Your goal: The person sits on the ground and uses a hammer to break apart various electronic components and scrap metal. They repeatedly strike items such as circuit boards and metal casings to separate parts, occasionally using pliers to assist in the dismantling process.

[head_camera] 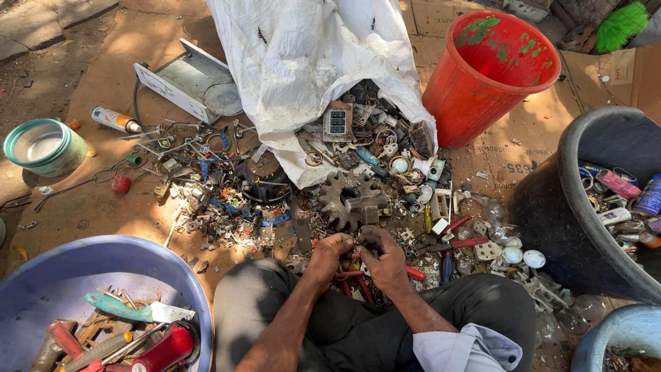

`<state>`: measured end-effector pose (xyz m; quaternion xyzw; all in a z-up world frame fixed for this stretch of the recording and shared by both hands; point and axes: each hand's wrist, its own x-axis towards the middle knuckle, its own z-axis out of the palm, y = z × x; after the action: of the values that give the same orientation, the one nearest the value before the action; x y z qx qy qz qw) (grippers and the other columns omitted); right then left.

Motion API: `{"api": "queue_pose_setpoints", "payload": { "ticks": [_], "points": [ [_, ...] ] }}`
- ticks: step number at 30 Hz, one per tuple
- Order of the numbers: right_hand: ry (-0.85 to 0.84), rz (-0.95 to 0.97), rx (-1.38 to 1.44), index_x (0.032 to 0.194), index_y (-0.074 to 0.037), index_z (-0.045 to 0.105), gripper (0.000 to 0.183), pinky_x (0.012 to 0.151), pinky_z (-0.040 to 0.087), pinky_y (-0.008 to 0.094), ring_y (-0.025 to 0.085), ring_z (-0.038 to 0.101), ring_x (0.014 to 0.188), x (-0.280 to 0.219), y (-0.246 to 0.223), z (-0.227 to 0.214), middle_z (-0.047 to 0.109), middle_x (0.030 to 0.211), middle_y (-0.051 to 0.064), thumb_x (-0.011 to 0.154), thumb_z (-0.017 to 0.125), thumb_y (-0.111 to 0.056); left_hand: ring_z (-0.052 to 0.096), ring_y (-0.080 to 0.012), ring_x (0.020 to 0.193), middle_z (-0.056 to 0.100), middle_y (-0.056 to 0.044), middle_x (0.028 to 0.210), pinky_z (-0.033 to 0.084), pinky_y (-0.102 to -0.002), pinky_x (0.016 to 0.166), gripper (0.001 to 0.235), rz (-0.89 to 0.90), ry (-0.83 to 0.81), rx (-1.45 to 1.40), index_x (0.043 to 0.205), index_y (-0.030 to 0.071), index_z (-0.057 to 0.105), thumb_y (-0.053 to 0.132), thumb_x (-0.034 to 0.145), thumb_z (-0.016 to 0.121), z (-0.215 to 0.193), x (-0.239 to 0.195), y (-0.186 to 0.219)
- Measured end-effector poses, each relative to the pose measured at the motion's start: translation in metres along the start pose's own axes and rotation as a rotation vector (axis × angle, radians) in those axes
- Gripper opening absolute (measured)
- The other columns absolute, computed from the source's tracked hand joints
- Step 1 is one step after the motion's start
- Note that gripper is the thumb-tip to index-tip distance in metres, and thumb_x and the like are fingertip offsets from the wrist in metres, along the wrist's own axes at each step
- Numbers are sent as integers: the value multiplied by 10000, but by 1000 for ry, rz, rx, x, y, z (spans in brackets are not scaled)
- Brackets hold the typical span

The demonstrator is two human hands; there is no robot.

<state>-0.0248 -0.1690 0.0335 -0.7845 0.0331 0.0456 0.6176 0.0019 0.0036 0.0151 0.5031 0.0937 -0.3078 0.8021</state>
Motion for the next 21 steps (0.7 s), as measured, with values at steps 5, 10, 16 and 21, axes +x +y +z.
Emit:
{"api": "queue_pose_setpoints", "payload": {
  "ticks": [5, 10, 16, 21],
  "points": [
    [46, -220, -167, 1277, -10, 613, 377, 861, 620, 316, 192, 735, 1037, -3, 5, -2, 721, 1148, 131, 909, 692, -32, 580, -92, 642, 654, -18, 837, 630, -292, 621, 183, -26, -3, 47, 1022, 50, 657, 173, 1067, 529, 2, -3, 0],
    [60, -306, -235, 1239, -4, 636, 348, 860, 611, 326, 211, 731, 1035, -5, 3, -3, 720, 1145, 141, 898, 704, -29, 599, -98, 696, 672, -26, 861, 590, -305, 657, 172, 91, -33, 113, 1080, 53, 682, 167, 1066, 554, 4, -4, 2],
    [170, 6, -118, 1214, -27, 650, 320, 921, 614, 333, 223, 735, 1056, 5, -6, 0, 748, 1123, 139, 904, 713, -74, 726, -61, 825, 708, 22, 935, 616, -331, 657, 238, -113, 78, 31, 1186, 57, 673, 117, 979, 570, 5, -3, -1],
    [157, 311, -380, 1295, -63, 575, 457, 966, 529, 386, 236, 674, 1080, 18, 6, -1, 691, 1175, 110, 885, 740, -177, 658, -184, 621, 790, -113, 843, 477, -347, 560, 295, 9, 453, 610, 1247, 74, 729, 188, 986, 652, -11, 30, -20]
  ]
}}
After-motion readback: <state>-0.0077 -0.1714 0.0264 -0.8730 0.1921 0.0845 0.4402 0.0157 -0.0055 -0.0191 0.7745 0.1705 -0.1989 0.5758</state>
